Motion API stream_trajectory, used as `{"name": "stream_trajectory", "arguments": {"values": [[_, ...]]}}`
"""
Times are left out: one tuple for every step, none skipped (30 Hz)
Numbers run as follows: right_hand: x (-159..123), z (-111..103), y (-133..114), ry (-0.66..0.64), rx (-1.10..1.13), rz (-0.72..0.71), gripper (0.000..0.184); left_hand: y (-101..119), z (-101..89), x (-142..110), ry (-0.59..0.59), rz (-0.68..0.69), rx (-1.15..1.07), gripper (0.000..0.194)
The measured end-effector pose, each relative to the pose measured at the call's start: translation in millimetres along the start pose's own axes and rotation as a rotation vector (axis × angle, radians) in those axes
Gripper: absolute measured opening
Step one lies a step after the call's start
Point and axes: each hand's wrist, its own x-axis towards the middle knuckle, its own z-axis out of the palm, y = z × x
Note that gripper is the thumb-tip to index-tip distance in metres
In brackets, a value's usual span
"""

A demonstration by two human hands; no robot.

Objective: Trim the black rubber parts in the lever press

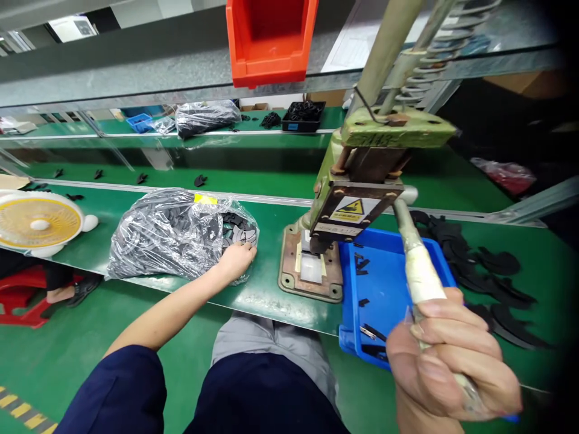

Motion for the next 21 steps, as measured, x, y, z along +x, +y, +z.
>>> {"name": "stream_trajectory", "arguments": {"values": [[0,0,-1,0.005,-0.009,0.004,0.029,2,-1.2,2,-0.015,0.012,0.019,0.028],[0,0,-2,0.008,-0.019,0.008,0.028,4,-2.7,3,-0.026,0.023,0.044,0.029],[0,-1,-2,0.002,-0.022,0.013,0.028,4,-4.6,4,-0.032,0.033,0.071,0.030],[0,-2,-3,-0.004,-0.018,0.014,0.026,3,-7.1,4,-0.032,0.039,0.093,0.030],[0,-4,-3,-0.013,-0.012,0.017,0.025,1,-10.0,3,-0.022,0.033,0.106,0.030],[-1,-6,-3,-0.030,-0.007,0.025,0.023,-2,-13.5,3,0.003,0.014,0.103,0.031],[-1,-8,-3,-0.052,-0.006,0.043,0.021,-6,-17.2,4,0.045,-0.020,0.078,0.031],[-2,-10,-4,-0.069,-0.009,0.065,0.020,-9,-20.9,5,0.107,-0.073,0.020,0.031],[-2,-11,-4,-0.082,-0.015,0.081,0.018,-12,-24.5,6,0.176,-0.138,-0.079,0.031],[-3,-13,-4,-0.092,-0.021,0.094,0.017,-13,-27.4,9,0.238,-0.206,-0.227,0.030],[-3,-14,-5,-0.097,-0.023,0.102,0.016,-11,-29.6,12,0.282,-0.271,-0.423,0.028],[-3,-14,-5,-0.097,-0.022,0.104,0.015,-7,-30.9,16,0.300,-0.325,-0.652,0.026],[-3,-15,-5,-0.099,-0.018,0.103,0.015,-1,-31.2,20,0.290,-0.366,-0.891,0.026],[-3,-15,-5,-0.105,-0.012,0.101,0.014,8,-30.7,24,0.261,-0.392,-1.113,0.029],[-3,-15,-5,-0.113,-0.007,0.100,0.013,19,-29.5,29,0.225,-0.406,-1.295,0.034],[-3,-16,-5,-0.120,-0.003,0.099,0.013,30,-27.8,34,0.193,-0.416,-1.427,0.040],[-3,-17,-4,-0.129,-0.001,0.096,0.012,42,-25.8,40,0.164,-0.421,-1.510,0.044],[-4,-18,-4,-0.134,0.001,0.095,0.012,54,-23.7,45,0.138,-0.423,-1.556,0.046],[-5,-20,-4,-0.137,0.008,0.105,0.012,64,-21.6,51,0.120,-0.422,-1.578,0.047],[-6,-21,-4,-0.158,0.011,0.149,0.012,73,-19.5,57,0.106,-0.422,-1.589,0.047],[-7,-23,-3,-0.182,0.014,0.203,0.012,80,-17.5,63,0.094,-0.423,-1.598,0.047]]}}
